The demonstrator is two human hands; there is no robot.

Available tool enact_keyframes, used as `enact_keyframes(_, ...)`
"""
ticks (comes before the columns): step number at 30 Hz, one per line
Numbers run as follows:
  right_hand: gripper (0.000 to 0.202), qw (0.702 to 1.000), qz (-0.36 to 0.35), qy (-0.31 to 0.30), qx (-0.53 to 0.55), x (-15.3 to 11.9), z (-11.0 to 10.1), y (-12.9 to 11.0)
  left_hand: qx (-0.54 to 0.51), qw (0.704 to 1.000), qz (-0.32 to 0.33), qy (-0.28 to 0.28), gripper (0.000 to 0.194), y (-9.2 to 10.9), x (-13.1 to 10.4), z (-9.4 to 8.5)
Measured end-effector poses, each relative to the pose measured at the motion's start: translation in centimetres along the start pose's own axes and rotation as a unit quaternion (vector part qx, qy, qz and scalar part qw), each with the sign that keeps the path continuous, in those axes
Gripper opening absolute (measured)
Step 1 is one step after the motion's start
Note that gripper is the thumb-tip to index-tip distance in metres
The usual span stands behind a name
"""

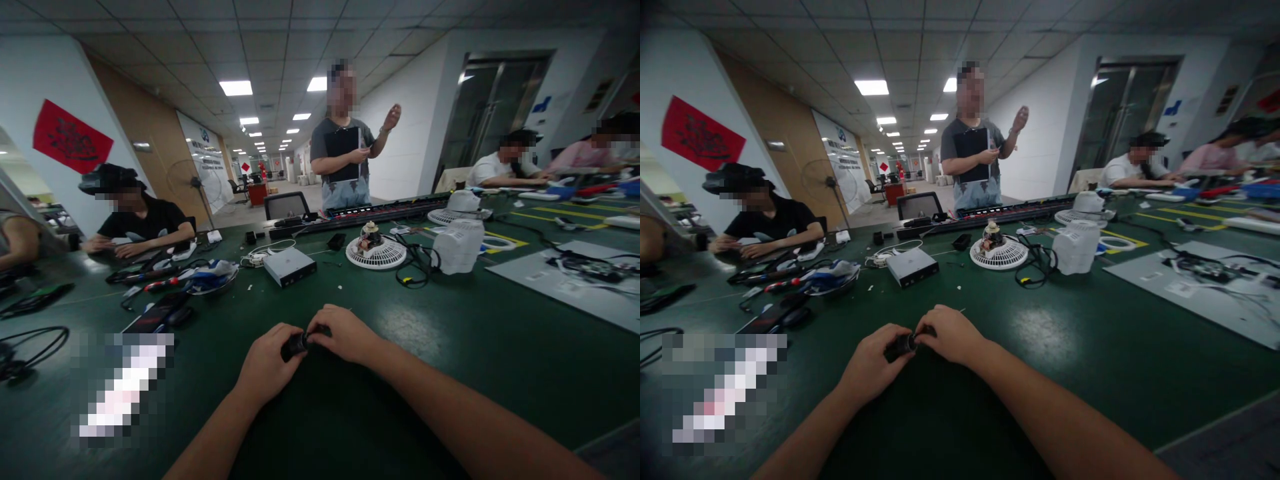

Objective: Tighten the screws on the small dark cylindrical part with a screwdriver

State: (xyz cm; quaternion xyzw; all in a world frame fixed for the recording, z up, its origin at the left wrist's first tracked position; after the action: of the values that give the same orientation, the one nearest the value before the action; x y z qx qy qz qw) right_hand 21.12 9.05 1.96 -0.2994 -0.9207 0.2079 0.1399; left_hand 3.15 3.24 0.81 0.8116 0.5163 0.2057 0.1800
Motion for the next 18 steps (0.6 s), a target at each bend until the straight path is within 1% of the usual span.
enact_keyframes(6, 0.008, 0.999, -0.004, 0.040, 0.030, -0.08, -0.07, 0.06, -0.004, 1.000, 0.011, -0.004, 0.026, 0.19, 0.02, -0.05)
enact_keyframes(11, 0.004, 0.998, -0.022, 0.039, 0.035, -0.12, -0.01, -0.38, -0.006, 0.999, 0.027, -0.015, 0.028, 0.15, -0.07, 0.01)
enact_keyframes(15, 0.016, 0.995, 0.050, 0.060, 0.061, -0.12, 0.11, -0.53, 0.012, 0.998, 0.052, -0.016, 0.027, -0.02, -0.17, -0.06)
enact_keyframes(18, 0.020, 0.990, 0.069, 0.055, 0.106, -0.10, 0.37, -0.42, 0.036, 0.995, 0.088, -0.003, 0.027, -0.11, -0.14, -0.07)
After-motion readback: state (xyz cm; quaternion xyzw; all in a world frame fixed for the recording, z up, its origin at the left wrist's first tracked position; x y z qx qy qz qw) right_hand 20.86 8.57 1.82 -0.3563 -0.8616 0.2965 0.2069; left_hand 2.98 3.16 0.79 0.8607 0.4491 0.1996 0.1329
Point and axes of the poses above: each hand's wrist, its own x-axis towards the middle knuckle, its own z-axis out of the palm, y = z × x, the point moved 2 cm from there along x, towards the middle knuckle, and after that the axes turned 13 degrees about -y, right-handed, at the moved point
